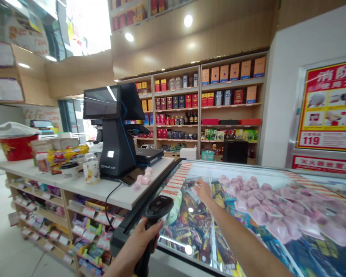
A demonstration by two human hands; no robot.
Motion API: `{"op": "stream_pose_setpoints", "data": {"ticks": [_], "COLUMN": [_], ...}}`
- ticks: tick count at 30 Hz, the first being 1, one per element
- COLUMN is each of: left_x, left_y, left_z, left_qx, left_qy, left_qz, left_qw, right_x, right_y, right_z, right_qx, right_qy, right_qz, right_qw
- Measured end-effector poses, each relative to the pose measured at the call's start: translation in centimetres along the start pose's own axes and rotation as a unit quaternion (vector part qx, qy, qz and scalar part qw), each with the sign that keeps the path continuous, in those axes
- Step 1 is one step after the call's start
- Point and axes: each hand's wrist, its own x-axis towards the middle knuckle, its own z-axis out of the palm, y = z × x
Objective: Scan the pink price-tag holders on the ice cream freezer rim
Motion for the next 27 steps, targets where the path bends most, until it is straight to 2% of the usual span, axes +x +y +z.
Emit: {"op": "stream_pose_setpoints", "data": {"ticks": [3,5,7,9,11,13,15,17,20,24,26,27], "left_x": [-0.3,-0.4,-0.5,-0.6,-0.7,-0.8,-0.9,-1.1,-1.5,-2.2,-2.2,-2.1], "left_y": [-0.3,-0.4,-0.5,-0.5,-0.5,-0.5,-0.4,-0.2,0.0,0.0,-0.2,-0.2], "left_z": [-0.6,-0.6,-0.3,0.1,0.6,1.1,1.7,2.2,2.7,2.3,2.0,1.9], "left_qx": [0.002,0.014,0.025,0.029,0.031,0.042,0.053,0.061,0.065,0.055,0.048,0.044], "left_qy": [0.012,0.009,-0.007,-0.031,-0.054,-0.067,-0.079,-0.091,-0.102,-0.102,-0.093,-0.09], "left_qz": [-0.017,-0.019,-0.016,-0.015,-0.023,-0.026,-0.022,-0.015,-0.013,-0.018,-0.019,-0.019], "left_qw": [1.0,1.0,1.0,0.999,0.998,0.997,0.995,0.994,0.993,0.993,0.994,0.995], "right_x": [-0.2,-0.4,-0.7,-1.9,-4.2,-7.3,-10.1,-11.8,-12.5,-12.5,-12.3,-12.1], "right_y": [-1.9,-2.8,-2.3,-0.4,2.4,5.3,7.3,8.1,7.4,5.8,5.3,5.0], "right_z": [0.7,-0.6,-3.7,-8.0,-12.6,-16.2,-17.9,-18.0,-17.1,-16.7,-16.5,-16.2], "right_qx": [0.037,0.053,0.06,0.044,-0.062,-0.142,-0.175,-0.151,-0.105,-0.116,-0.141,-0.143], "right_qy": [-0.016,-0.044,-0.074,-0.096,-0.159,-0.19,-0.198,-0.214,-0.255,-0.31,-0.303,-0.281], "right_qz": [-0.018,-0.052,-0.097,-0.113,-0.161,-0.132,-0.11,-0.107,-0.113,-0.199,-0.217,-0.213], "right_qw": [0.999,0.996,0.991,0.988,0.972,0.962,0.958,0.959,0.955,0.923,0.917,0.925]}}
